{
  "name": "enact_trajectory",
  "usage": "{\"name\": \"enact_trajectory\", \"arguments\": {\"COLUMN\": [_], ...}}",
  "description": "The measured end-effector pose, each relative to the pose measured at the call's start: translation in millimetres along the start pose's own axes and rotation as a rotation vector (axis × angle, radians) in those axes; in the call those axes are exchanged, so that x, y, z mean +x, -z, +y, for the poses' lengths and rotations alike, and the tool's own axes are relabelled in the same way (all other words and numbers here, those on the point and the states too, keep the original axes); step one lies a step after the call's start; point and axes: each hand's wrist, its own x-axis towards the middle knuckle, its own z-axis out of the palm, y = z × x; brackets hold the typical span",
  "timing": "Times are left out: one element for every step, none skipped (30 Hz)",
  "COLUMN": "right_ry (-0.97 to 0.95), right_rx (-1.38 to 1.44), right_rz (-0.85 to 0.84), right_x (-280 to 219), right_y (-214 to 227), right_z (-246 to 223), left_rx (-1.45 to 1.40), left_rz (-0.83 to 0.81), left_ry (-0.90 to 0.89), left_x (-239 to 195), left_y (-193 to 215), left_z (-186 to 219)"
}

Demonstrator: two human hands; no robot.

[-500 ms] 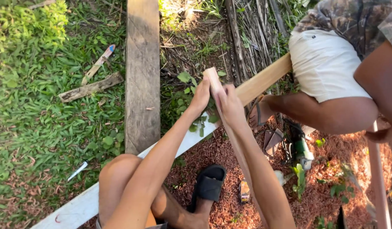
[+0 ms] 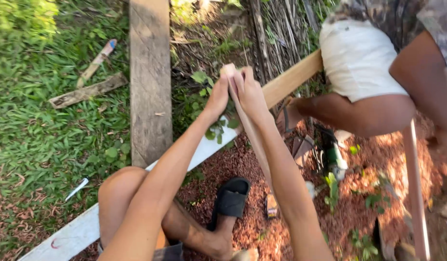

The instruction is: Positioning a long wooden strip against a wooden frame for alignment

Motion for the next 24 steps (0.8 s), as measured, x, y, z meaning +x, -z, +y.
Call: {"name": "enact_trajectory", "arguments": {"right_ry": [-0.118, -0.236, -0.256, -0.334, -0.402, -0.412, -0.511, -0.611, -0.620, -0.560, -0.492, -0.493, -0.157, 0.178, 0.174, -0.094, -0.356, -0.357, -0.306, -0.254, -0.258, -0.229, -0.196, -0.197], "right_rx": [0.095, 0.191, 0.185, 0.197, 0.210, 0.204, 0.148, 0.092, 0.093, 0.026, -0.040, -0.038, -0.210, -0.378, -0.374, -0.230, -0.081, -0.074, 0.012, 0.097, 0.093, 0.137, 0.182, 0.181], "right_rz": [-0.020, -0.038, -0.029, -0.035, -0.043, -0.036, -0.122, -0.207, -0.204, -0.228, -0.252, -0.250, -0.144, -0.032, -0.015, -0.039, -0.064, -0.050, -0.005, 0.039, 0.040, 0.062, 0.078, 0.072], "right_x": [-26.2, -52.0, -83.3, -114.3, -142.1, -168.7, -194.3, -220.2, -213.4, -206.8, -197.2, -174.1, -153.1, -132.3, -102.1, -71.9, -42.6, -40.0, -38.0, -35.5, -52.0, -67.9, -82.5, -111.2], "right_y": [4.9, 9.8, 14.9, 19.6, 24.6, 21.9, 17.6, 13.1, 13.5, 14.1, 13.8, 5.4, -4.2, -12.7, -11.3, -8.2, -3.2, -1.9, 1.8, 4.6, 9.7, 13.8, 16.3, 11.0], "right_z": [2.1, 3.5, 5.4, 5.5, 5.6, 25.5, 44.5, 63.1, 64.9, 66.9, 70.0, 77.6, 83.9, 90.3, 68.6, 46.7, 24.5, 21.3, 21.0, 21.0, 18.3, 15.4, 11.5, 28.7], "left_rx": [0.006, 0.013, 0.007, 0.012, 0.017, 0.011, 0.009, 0.006, 0.005, 0.005, 0.007, 0.009, 0.010, 0.011, 0.023, 0.039, 0.053, 0.063, 0.093, 0.122, 0.118, 0.113, 0.108, 0.105], "left_rz": [-0.008, -0.016, -0.036, -0.005, 0.033, 0.022, 0.009, -0.004, -0.011, -0.026, -0.036, -0.039, -0.045, -0.052, -0.064, -0.049, -0.034, -0.043, -0.014, 0.016, 0.012, -0.022, -0.049, -0.046], "left_ry": [0.042, 0.083, 0.092, 0.109, 0.121, 0.123, 0.156, 0.188, 0.193, 0.202, 0.205, 0.204, 0.201, 0.198, 0.190, 0.193, 0.196, 0.188, 0.157, 0.127, 0.129, 0.118, 0.110, 0.115], "left_x": [5.0, 10.1, -1.0, -11.7, -19.6, -16.5, -13.1, -9.8, -9.9, -10.2, -8.5, -9.2, -11.3, -13.5, -15.8, -18.4, -22.2, -16.9, -11.1, -4.5, -9.8, -14.5, -19.5, -16.3], "left_y": [0.4, 0.2, -3.8, -6.7, -8.1, -8.8, -7.2, -5.3, -5.3, -5.4, -3.7, -3.9, -3.5, -4.0, -5.5, -7.2, -9.4, -3.4, -1.3, 1.3, -2.7, -5.7, -5.9, -2.6], "left_z": [-17.5, -35.1, -13.4, 9.0, 32.3, 22.0, 11.8, 1.5, 0.4, -0.6, -1.0, 1.4, 4.4, 8.0, 17.5, 27.3, 37.3, 24.6, 9.8, -5.7, 12.9, 31.0, 48.9, 35.6]}}
